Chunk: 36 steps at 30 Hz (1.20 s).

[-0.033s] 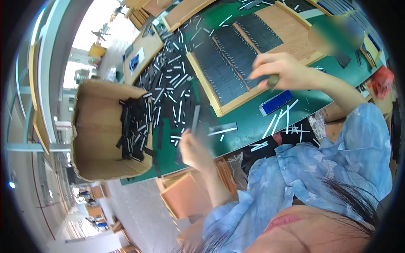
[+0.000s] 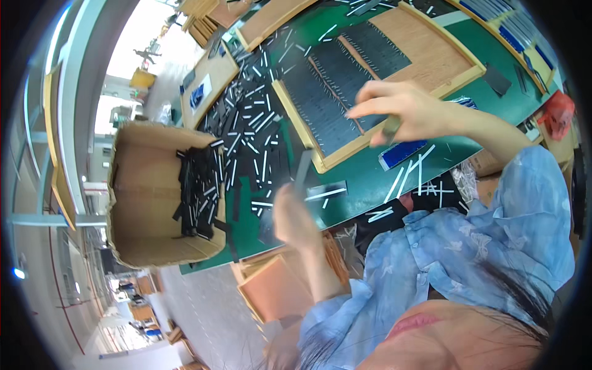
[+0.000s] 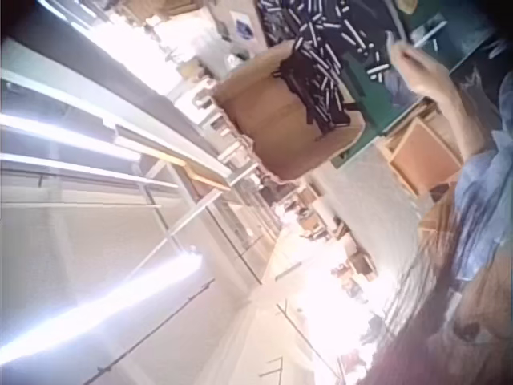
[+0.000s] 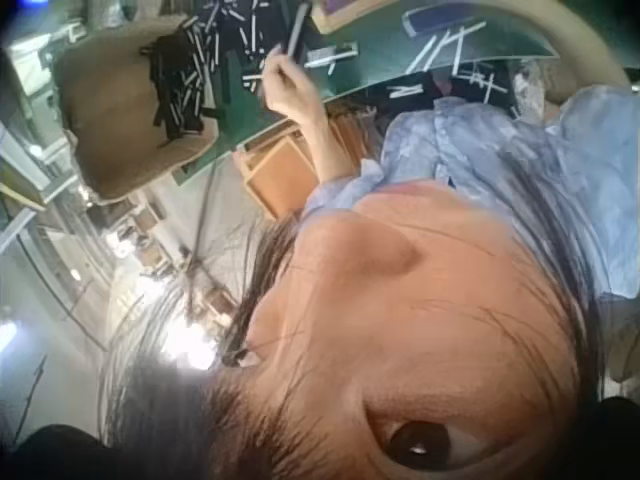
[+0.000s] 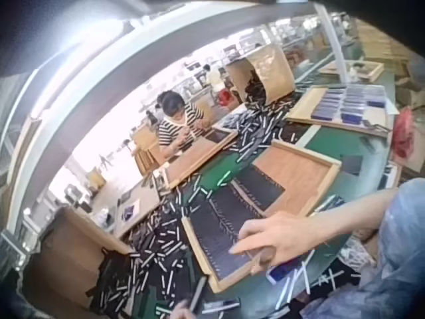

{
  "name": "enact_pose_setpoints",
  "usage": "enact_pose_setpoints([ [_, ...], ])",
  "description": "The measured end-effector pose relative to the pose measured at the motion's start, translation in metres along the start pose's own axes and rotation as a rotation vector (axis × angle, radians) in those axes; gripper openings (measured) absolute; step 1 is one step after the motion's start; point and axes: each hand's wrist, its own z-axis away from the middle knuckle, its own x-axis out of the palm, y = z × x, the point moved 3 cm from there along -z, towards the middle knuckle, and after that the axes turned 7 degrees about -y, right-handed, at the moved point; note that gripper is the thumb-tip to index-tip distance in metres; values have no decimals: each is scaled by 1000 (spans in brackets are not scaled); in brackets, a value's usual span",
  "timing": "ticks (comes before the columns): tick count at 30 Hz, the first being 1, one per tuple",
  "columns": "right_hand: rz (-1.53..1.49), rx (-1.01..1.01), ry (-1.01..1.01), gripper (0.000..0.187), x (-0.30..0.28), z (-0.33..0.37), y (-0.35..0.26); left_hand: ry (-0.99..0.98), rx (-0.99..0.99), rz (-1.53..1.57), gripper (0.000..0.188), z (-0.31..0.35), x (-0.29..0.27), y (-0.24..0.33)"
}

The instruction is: Inserting thin black industrial components into a slotted wooden organizer tray on a factory workbench.

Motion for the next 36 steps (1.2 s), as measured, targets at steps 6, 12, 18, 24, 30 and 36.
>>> enact_pose_setpoints([
  [6, -377, 67, -203, 13, -4, -6, -20, -271, -183, 756, 21, 20, 32, 60],
  [12, -116, 14, -91, 29, -6, 11, -25, -310, -250, 863, 27, 23, 43, 68],
  [18, 614, -471, 205, 22, 9, 13, -33, -452, -356, 1006, 30, 24, 51, 89],
  [24, 466, -575, -158, 27, 8, 57, -46, -371, -443, 1024, 34, 17, 45, 37],
  [30, 218, -434, -452, 19, 41, 105, -32, -181, -389, 981, 34, 23, 49, 49],
  [36, 149, -182, -358, 12, 25, 112, 0, -223, -401, 966, 30, 22, 53, 46],
])
